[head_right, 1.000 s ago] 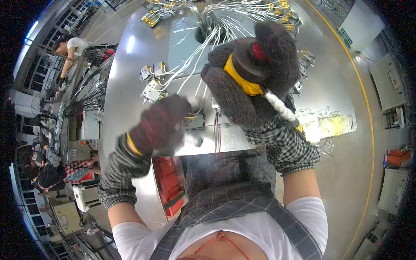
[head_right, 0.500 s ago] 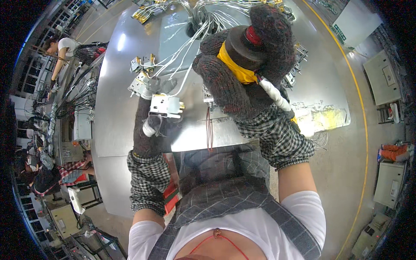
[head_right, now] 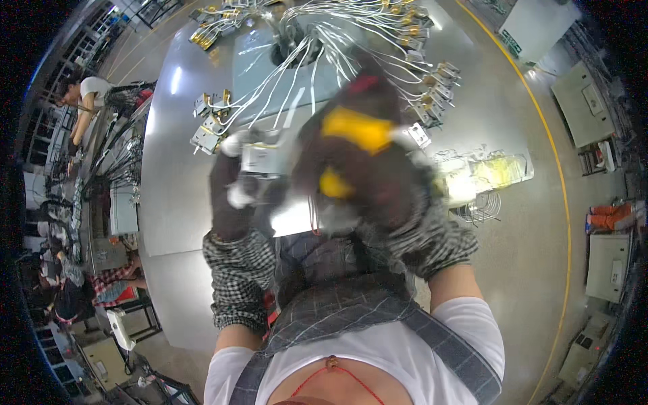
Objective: Assemble complex electronic wiring and components onto a metal base plate at a workstation.
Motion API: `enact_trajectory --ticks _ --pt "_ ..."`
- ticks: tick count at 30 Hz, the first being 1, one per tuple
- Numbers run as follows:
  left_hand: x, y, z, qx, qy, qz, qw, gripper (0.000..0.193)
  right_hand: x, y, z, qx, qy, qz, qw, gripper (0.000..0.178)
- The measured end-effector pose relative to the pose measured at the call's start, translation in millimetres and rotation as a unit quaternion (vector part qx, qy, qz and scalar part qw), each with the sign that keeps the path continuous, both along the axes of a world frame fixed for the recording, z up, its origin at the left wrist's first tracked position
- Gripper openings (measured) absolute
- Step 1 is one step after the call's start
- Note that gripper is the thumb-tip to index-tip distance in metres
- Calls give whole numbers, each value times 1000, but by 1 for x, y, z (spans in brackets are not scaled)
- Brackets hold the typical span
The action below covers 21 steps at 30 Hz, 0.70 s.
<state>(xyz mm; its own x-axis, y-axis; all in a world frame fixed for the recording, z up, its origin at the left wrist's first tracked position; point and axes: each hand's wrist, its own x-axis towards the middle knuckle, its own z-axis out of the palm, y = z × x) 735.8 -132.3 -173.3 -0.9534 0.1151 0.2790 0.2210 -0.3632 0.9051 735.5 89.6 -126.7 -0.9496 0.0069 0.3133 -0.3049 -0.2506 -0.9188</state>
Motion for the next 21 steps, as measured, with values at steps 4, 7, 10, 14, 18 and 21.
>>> enact_trajectory --ticks 4,7,10,14,18,21 --pt "6 -20 5 -12 20 75 997 77 18 -42 -20 -79 -217 277 933 61" --pt "6 -38 -8 -89 -1 15 996 77 12 -35 -49 -108 -170 186 962 74" --pt "6 -35 -5 -207 38 22 977 73 3 18 -64 14 -126 93 988 70" --pt "-8 -30 2 -401 205 50 892 65 -15 56 -51 87 -62 -63 992 67" --pt "-28 -18 -4 -414 288 79 860 60 -57 98 -28 57 -55 -184 980 70" --pt "-25 -7 -2 -393 182 67 899 58 -64 100 -4 5 49 -228 972 65"
